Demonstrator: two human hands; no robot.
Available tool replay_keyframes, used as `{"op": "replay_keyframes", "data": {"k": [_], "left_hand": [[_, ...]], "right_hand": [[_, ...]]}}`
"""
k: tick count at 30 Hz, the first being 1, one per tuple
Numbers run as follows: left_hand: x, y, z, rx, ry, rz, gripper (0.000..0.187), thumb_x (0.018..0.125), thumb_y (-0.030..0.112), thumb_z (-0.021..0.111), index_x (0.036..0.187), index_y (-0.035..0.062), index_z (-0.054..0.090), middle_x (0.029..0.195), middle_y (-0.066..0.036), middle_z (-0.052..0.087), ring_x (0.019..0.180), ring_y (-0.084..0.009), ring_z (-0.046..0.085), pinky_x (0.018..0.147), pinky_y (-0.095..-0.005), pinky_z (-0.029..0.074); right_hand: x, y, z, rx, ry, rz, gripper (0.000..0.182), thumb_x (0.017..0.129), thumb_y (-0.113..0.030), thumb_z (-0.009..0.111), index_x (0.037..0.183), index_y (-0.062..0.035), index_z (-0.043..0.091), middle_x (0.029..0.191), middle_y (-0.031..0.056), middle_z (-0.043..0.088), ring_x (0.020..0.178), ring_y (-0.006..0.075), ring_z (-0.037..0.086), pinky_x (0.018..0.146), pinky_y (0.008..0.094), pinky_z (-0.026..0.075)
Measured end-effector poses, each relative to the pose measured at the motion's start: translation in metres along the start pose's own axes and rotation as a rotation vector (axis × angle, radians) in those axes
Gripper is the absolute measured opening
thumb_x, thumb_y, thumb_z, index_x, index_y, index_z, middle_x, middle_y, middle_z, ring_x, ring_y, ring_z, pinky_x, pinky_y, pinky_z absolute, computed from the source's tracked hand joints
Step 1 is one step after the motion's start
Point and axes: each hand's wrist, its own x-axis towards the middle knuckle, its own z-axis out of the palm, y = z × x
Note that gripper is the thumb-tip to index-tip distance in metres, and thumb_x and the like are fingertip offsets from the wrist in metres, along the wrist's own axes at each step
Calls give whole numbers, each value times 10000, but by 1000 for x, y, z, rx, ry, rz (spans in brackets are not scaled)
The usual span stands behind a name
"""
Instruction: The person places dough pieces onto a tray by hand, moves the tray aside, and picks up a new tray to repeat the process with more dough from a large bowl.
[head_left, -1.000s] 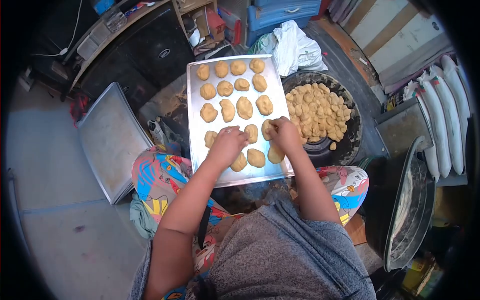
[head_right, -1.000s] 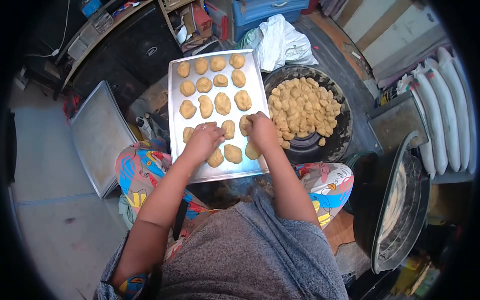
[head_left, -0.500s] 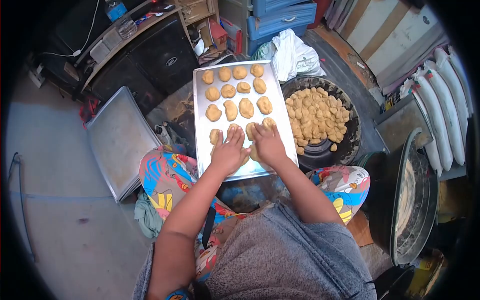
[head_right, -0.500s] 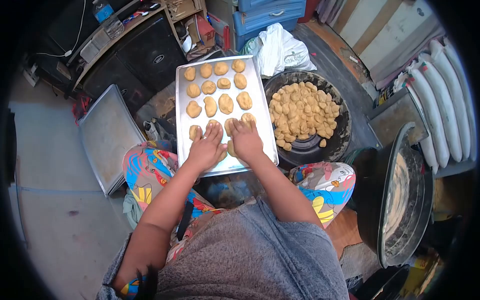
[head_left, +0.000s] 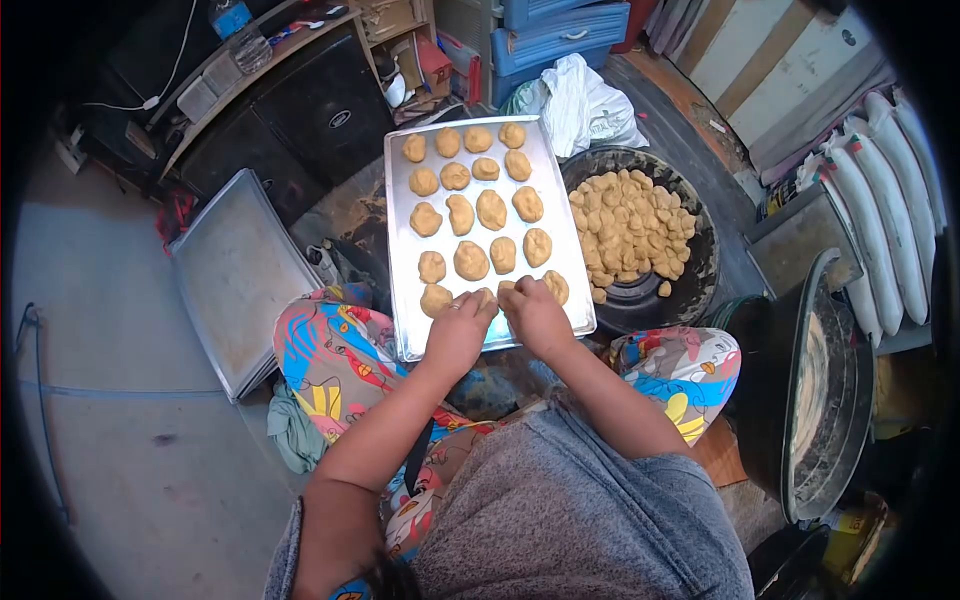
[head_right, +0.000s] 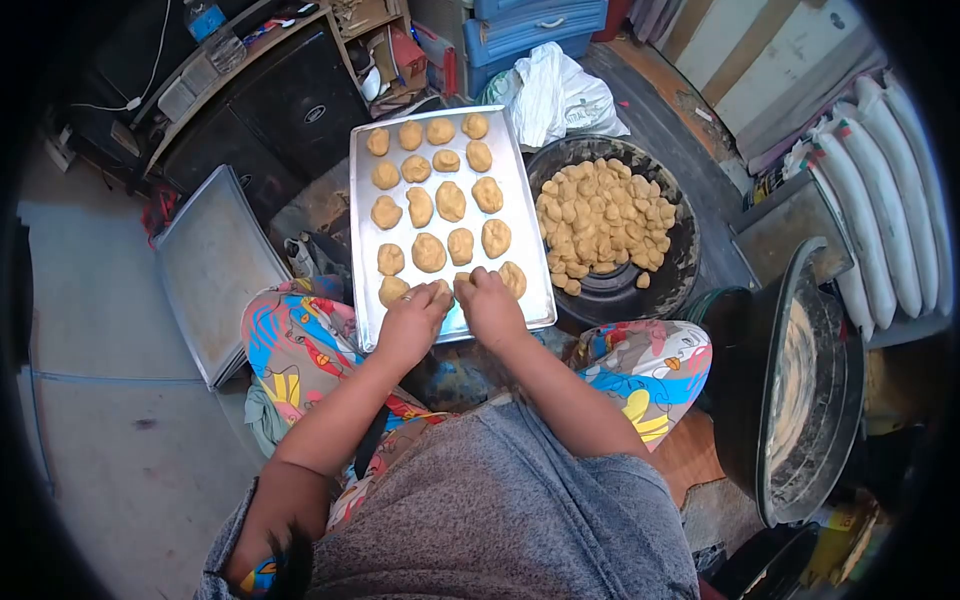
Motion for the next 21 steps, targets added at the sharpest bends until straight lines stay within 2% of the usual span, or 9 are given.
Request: {"op": "replay_keyframes", "data": {"k": [1,3,8,11,13,14,16,19,21], "left_hand": [[0,-1,1,19,47,38,276,787,78,591,1060,43,615,1126,-166,611,976,-327,617,783,-389,526],[-2,0,3,38,27,2,272,784,78,590,1052,38,616,1128,-169,610,979,-328,617,790,-393,523],[-5,-1,10,148,8,-11,251,775,76,582,1018,29,625,1140,-184,606,979,-325,619,799,-396,521],[-2,-9,2,101,-23,-23,242,784,92,580,1011,23,630,1157,-186,600,980,-336,611,830,-405,504],[3,-22,-18,-89,96,-58,244,803,113,576,1022,17,628,1156,-184,599,978,-349,600,866,-422,479],[8,-30,-27,-100,61,-202,252,817,113,578,1045,14,623,1145,-181,599,974,-358,591,887,-435,458],[21,-43,-44,-54,226,-312,263,814,117,603,1054,14,623,1085,-183,614,964,-356,593,868,-423,468],[35,-56,-47,-195,147,-548,297,790,135,649,1060,13,622,1038,-185,618,953,-361,592,850,-410,475],[39,-65,-38,-215,140,-562,319,781,146,664,1067,12,618,1028,-186,616,949,-362,593,842,-408,477]], "right_hand": [[1,-3,-3,2,-2,-2,214,793,-108,591,996,-54,625,903,127,536,839,298,561,742,407,473],[2,-10,-9,140,-12,118,215,778,-101,607,982,-36,624,906,126,541,835,298,563,739,402,475],[0,-1,1,27,-89,51,212,769,-108,617,970,-44,633,899,115,557,854,289,562,755,396,468],[5,-4,-2,-82,-93,-33,218,767,-129,637,973,-54,639,894,99,572,869,279,564,760,389,461],[10,-11,-7,-132,-71,-61,225,767,-139,654,975,-56,640,894,91,581,876,277,566,760,385,459],[10,-18,-9,-79,-65,-97,250,767,-152,659,998,-58,638,923,86,590,885,272,564,774,379,451],[10,-27,-4,-28,-63,-137,276,766,-165,663,1021,-60,635,951,81,599,893,267,563,789,373,442],[9,-37,7,-40,-8,-219,350,772,-163,616,1106,-60,602,1090,96,579,999,245,532,862,366,428],[8,-33,18,-27,-29,-256,342,775,-143,592,1104,-51,598,1097,101,573,1026,252,525,886,364,430]]}}
